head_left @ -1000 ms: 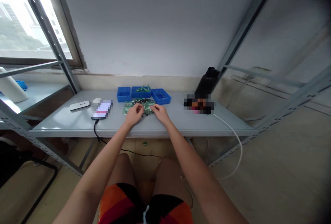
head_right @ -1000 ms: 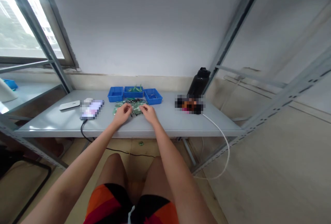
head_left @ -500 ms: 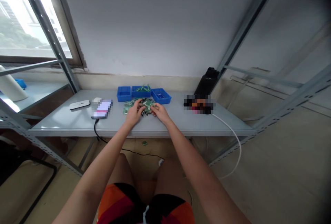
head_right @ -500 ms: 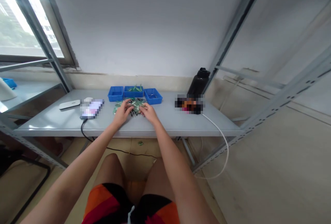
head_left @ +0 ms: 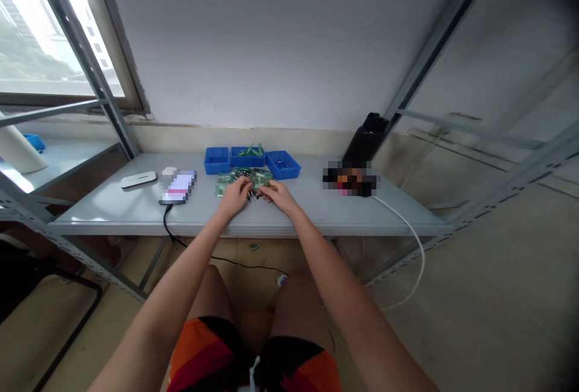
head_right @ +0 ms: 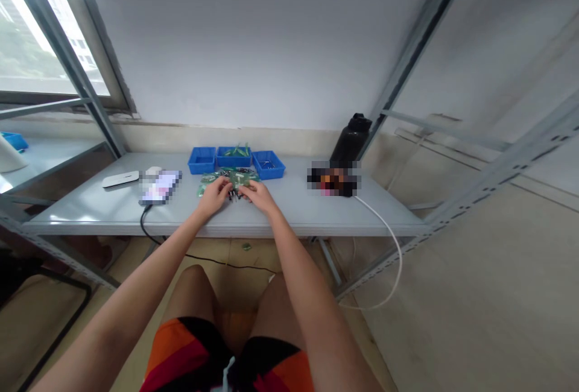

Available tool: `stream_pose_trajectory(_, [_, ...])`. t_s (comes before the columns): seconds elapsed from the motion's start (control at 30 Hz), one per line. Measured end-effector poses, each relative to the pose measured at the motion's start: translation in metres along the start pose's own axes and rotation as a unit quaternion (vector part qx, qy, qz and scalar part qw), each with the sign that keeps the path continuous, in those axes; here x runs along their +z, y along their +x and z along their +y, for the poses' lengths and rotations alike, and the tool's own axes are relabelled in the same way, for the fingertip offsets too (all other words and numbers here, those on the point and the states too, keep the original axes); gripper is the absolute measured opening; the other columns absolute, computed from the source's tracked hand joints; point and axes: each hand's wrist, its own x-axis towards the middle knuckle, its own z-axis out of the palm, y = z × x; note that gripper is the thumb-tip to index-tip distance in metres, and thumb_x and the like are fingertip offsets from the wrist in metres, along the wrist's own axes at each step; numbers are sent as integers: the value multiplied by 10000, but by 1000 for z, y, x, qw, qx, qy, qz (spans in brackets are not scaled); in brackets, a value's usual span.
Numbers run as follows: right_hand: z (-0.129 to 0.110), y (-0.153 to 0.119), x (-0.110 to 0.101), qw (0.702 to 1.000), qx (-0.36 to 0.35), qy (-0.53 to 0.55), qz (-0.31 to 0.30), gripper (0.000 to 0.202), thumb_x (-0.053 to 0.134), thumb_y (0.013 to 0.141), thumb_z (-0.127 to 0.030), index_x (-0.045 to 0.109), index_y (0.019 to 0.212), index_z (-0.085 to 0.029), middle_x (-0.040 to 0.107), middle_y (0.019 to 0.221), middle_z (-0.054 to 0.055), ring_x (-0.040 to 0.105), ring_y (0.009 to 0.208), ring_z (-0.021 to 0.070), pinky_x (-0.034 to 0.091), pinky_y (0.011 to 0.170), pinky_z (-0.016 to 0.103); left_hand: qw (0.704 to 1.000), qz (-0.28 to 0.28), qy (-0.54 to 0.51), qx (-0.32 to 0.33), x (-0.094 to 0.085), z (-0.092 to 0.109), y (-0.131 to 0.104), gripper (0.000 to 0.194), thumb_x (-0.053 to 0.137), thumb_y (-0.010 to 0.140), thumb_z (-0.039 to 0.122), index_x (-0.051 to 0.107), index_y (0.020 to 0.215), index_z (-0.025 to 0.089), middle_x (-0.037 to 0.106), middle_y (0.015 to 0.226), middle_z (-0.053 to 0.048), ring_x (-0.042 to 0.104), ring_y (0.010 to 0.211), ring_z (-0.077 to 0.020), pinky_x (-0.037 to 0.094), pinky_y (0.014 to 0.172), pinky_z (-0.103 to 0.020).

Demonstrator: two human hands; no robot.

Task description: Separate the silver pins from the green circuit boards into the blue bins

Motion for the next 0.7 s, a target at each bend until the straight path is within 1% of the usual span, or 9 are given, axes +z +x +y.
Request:
stream_pose_trajectory(0.1, [2,2,-2,999,-25,-12,30,320,598,716,-513,562,696,-195,582,677,-3,513,608,119,392,533,236,1000,2,-5,-3,0,-1,1,124,466,896,239,568,874,173,622,729,-28,556,650,-166,406,655,-263])
stream_pose_trajectory(0.2, [5,5,-4,996,-49,-47,54,335,560,742,-518,529,638,-201,482,579,-25,453,565,120,355,530,247,1000,7,-13,-15,0,-1,0,119,478,887,229,581,903,172,618,727,-20,550,645,-160,405,653,-261])
stream_pose_trajectory(0.27, [6,4,-5,994,-61,-71,57,338,553,750,-519,536,633,-202,435,536,-32,425,555,125,332,536,255,1000,11,-7,-17,0,0,0,126,504,885,266,583,853,174,592,683,-5,522,611,-150,387,625,-256])
stream_pose_trajectory(0.33, [6,4,-5,993,-64,-86,48,346,561,749,-527,550,636,-200,419,523,-33,412,555,127,317,540,259,1000,13,10,-1,-1,2,-1,204,522,888,318,566,750,174,558,646,3,494,598,-143,367,609,-254])
stream_pose_trajectory(0.43, [6,4,-5,994,-56,-80,39,365,573,743,-546,564,637,-197,451,541,-27,403,544,120,309,530,258,999,16,34,37,-2,4,0,300,516,901,339,541,657,166,539,653,-8,486,617,-140,360,617,-256])
stream_pose_trajectory(0.53, [7,5,-5,997,-46,-49,43,354,591,728,-547,604,692,-196,513,568,-22,399,511,108,314,508,253,997,27,50,45,-2,4,0,310,525,902,326,581,649,156,556,664,-22,496,621,-141,363,618,-258])
stream_pose_trajectory(0.63, [7,6,-5,999,-30,-5,31,349,627,705,-540,613,684,-193,571,588,-7,429,497,102,333,491,247,998,25,42,34,-2,3,0,282,525,906,326,664,731,154,610,656,-27,518,600,-144,375,605,-257])
stream_pose_trajectory(0.7, [5,6,-6,999,-8,42,25,339,678,665,-523,627,691,-189,636,658,19,510,552,117,369,505,241,999,17,19,22,-3,4,-1,248,523,907,310,707,844,157,665,688,-32,553,598,-148,405,618,-254])
